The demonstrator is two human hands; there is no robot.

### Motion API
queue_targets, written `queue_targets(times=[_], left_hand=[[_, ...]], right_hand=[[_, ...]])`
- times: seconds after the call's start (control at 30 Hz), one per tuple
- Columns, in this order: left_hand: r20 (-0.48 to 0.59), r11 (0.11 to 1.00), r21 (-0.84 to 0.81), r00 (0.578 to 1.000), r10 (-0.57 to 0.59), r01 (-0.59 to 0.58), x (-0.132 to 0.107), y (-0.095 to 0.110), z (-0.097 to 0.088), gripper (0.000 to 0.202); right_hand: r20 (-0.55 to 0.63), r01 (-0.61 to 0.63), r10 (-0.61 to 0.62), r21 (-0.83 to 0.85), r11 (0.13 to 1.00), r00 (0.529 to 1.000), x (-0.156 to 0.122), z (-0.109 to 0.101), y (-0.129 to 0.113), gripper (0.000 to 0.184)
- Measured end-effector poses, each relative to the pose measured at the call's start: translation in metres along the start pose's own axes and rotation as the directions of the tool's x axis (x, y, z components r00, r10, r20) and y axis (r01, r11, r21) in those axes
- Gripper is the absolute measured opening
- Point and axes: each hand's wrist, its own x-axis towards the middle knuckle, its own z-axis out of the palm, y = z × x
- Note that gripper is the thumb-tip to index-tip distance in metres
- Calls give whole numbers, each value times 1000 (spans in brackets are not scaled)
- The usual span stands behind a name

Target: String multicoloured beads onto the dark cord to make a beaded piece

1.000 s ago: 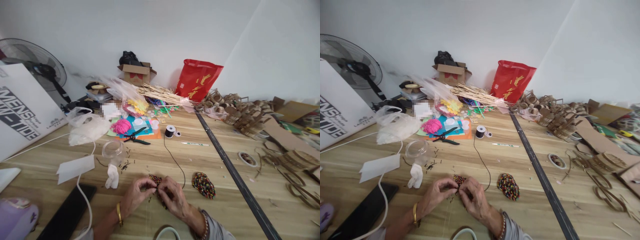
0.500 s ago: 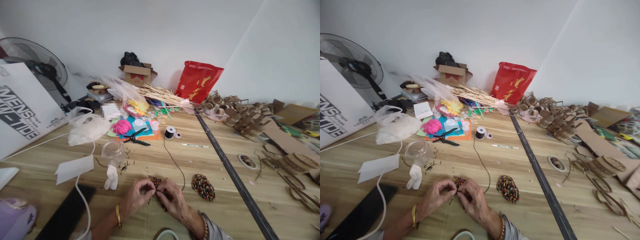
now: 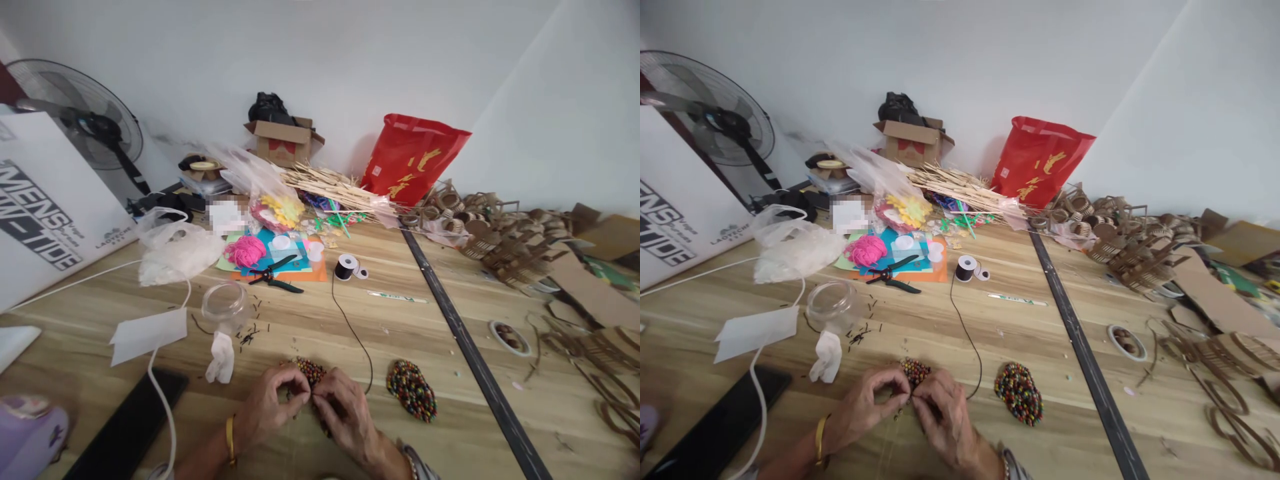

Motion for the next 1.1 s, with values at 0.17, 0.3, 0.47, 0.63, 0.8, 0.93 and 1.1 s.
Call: queue_targets(times=[0.17,0.3,0.47,0.63,0.8,0.93,1.1], left_hand=[[0,1000,26,1000,10,-10,2,-1,1,11],[-19,998,52,999,27,-26,3,-5,3,11],[-28,998,64,999,30,-28,2,-8,3,11],[-17,999,50,1000,-1,2,3,-7,2,12],[-7,999,39,1000,-20,20,5,-7,1,11],[-22,998,51,999,-25,26,6,-9,2,11],[-22,999,37,1000,-14,15,6,-12,3,12]], right_hand=[[-1,-9,9,-5,1000,1000,-1,-1,4,6],[-13,27,-27,-16,1000,1000,1,-2,3,7],[7,47,-46,-63,997,999,4,-4,1,9],[50,49,-44,-100,994,998,5,-4,-1,11],[68,57,-49,-123,991,996,6,-2,1,10],[80,47,-36,-134,990,996,7,-3,1,11],[76,41,-30,-139,989,997,8,-6,0,11]])
